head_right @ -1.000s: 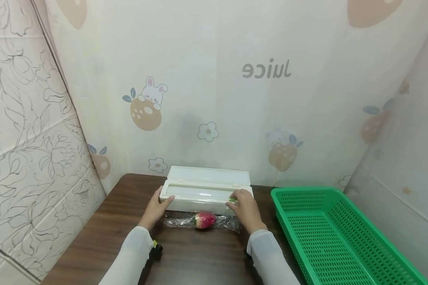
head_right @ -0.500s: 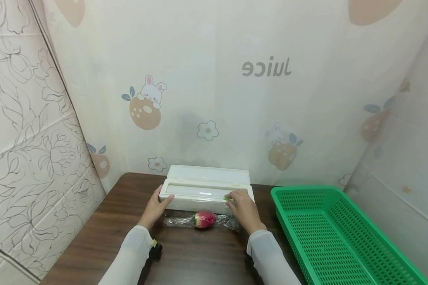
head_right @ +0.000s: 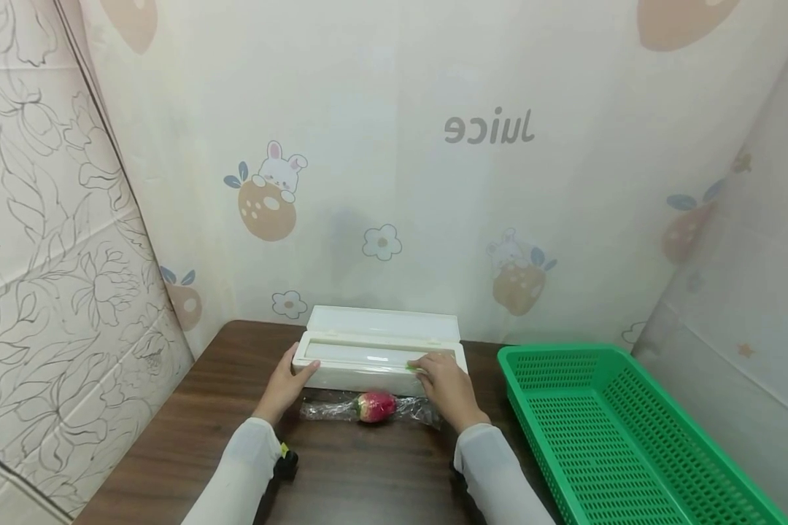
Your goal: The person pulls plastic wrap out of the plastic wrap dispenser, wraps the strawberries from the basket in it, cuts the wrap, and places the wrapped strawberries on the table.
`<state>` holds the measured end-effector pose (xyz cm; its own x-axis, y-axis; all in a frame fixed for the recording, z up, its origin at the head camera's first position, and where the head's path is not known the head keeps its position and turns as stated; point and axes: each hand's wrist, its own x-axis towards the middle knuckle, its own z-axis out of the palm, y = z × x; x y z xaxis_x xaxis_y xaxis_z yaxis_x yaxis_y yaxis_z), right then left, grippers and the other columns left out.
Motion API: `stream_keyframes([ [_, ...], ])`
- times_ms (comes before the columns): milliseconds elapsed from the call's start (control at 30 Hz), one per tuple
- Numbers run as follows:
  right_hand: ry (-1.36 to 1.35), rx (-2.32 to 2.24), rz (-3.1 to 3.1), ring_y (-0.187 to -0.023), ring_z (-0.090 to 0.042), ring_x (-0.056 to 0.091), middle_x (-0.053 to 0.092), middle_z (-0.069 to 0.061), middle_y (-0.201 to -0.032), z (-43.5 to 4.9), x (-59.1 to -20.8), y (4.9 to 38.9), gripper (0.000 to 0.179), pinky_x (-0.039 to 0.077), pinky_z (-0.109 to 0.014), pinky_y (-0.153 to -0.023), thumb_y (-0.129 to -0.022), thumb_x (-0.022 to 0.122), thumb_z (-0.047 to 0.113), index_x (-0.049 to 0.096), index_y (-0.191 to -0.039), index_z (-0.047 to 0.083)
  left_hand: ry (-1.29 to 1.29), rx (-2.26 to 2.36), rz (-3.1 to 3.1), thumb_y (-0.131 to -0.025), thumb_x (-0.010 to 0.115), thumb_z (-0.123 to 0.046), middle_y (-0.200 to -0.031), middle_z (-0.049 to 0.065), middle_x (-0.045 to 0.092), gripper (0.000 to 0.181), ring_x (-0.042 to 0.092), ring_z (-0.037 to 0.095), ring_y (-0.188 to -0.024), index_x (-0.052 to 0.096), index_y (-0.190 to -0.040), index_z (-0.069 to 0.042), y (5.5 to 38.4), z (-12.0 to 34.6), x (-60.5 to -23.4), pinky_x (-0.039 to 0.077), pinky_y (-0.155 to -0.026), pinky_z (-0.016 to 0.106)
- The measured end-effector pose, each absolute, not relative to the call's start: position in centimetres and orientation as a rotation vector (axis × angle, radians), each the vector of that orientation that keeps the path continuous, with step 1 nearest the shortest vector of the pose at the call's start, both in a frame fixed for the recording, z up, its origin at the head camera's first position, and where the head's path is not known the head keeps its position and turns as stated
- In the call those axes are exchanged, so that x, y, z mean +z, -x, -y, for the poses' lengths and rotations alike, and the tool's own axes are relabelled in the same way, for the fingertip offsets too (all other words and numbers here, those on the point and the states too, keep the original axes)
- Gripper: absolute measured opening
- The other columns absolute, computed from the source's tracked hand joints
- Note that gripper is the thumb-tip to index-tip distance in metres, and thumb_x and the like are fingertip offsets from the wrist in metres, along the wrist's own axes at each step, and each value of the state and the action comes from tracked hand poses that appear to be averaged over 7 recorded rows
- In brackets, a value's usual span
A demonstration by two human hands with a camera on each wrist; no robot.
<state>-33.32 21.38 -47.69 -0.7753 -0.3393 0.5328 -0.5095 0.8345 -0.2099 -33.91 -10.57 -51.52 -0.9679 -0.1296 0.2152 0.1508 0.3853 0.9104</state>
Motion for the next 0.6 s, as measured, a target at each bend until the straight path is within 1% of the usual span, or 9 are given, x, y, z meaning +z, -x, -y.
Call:
stream_keyframes([
  [367, -0.715, 0.398, 2.498, -0.103, -0.015, 0.05, 0.067, 0.005, -0.108, -21.52, -48.01, 33.62, 0.04, 0.052, -0.043, -0.089, -0.079, 0.072, 0.009, 0.067, -0.113, 0.03, 0.023, -1.6, 2.392, -0.087, 0.062, -0.04, -0.149, 0.023, 0.026, 0.081, 0.025, 0.036, -0.133, 0.021, -0.146, -0.002, 33.99, 10.6, -51.49, 0.022, -0.11, 0.057],
  [500, -0.725, 0.381, 2.502, -0.101, -0.015, 0.051, 0.067, 0.005, -0.108, -21.47, -47.95, 33.69, 0.041, 0.052, -0.042, -0.089, -0.08, 0.071, 0.009, 0.067, -0.114, 0.03, 0.024, -1.599, 2.391, -0.087, 0.062, -0.041, -0.149, 0.023, 0.026, 0.081, 0.025, 0.037, -0.133, 0.021, -0.146, -0.001, 34.09, 10.68, -51.55, 0.022, -0.11, 0.057],
  [600, -0.718, 0.365, 2.528, -0.099, -0.015, 0.051, 0.068, 0.006, -0.107, -21.37, -47.89, 33.63, 0.037, 0.052, -0.04, -0.088, -0.081, 0.07, 0.012, 0.067, -0.114, 0.029, 0.029, -1.608, 2.39, -0.087, 0.062, -0.042, -0.148, 0.024, 0.026, 0.082, 0.025, 0.036, -0.133, 0.022, -0.145, -0.001, 34.04, 10.7, -51.68, 0.022, -0.11, 0.057],
])
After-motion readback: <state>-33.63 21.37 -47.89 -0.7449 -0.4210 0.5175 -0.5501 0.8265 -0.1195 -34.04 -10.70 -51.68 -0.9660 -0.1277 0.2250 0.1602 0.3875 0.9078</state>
